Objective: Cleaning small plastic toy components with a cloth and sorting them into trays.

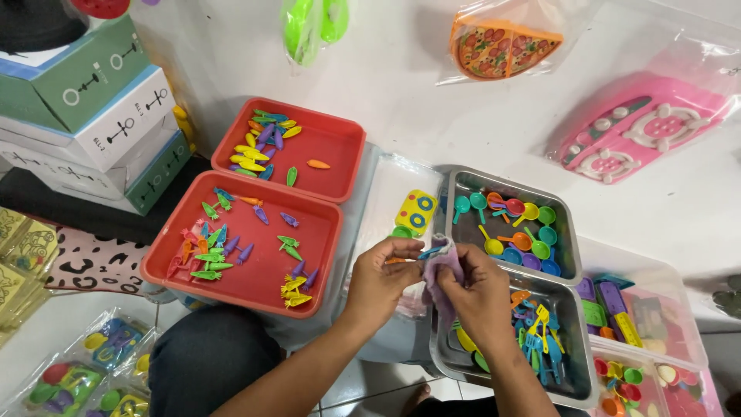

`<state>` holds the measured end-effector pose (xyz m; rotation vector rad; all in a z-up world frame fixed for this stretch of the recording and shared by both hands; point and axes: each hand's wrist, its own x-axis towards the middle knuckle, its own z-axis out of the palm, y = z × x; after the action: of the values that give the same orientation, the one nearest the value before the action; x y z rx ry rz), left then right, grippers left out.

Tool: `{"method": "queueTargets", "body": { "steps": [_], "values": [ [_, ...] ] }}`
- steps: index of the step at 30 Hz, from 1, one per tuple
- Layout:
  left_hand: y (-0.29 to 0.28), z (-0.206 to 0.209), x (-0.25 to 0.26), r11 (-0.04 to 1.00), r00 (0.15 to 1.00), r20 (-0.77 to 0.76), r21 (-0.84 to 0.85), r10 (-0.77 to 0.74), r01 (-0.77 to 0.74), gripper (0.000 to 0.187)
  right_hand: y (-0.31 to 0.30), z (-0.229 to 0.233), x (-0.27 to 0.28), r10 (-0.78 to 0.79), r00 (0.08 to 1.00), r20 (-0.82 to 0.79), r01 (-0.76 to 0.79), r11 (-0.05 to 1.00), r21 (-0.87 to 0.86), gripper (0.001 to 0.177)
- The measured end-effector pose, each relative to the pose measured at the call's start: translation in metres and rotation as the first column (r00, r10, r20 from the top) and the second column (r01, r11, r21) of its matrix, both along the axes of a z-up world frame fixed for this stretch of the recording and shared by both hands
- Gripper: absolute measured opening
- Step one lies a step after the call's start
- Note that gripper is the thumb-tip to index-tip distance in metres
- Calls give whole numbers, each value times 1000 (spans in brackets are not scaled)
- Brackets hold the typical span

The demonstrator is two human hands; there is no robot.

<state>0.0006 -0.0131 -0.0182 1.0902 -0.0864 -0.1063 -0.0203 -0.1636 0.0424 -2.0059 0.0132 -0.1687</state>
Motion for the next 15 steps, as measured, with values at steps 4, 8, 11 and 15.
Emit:
{"method": "queueTargets", "body": {
  "steps": [4, 8, 11, 15],
  "values": [
    [7, 6, -1, 999, 1000, 16, 36, 4, -5, 41, -12, -7, 3, 88, 993, 77, -78, 989, -122, 13],
    [9, 14, -2, 992, 993, 109, 117, 39, -52, 38, -16, -6, 4, 256, 962, 97, -259, 966, 23, 22],
    [5, 9, -1, 981, 983, 173, 169, 63, -92, 41, -17, -1, 3, 292, 948, 124, -296, 955, 14, 26],
    [5, 12, -4, 966, 968, 244, 231, 56, -114, 46, -28, 2, 4, 403, 914, 58, -406, 912, 66, 34]
  ]
}}
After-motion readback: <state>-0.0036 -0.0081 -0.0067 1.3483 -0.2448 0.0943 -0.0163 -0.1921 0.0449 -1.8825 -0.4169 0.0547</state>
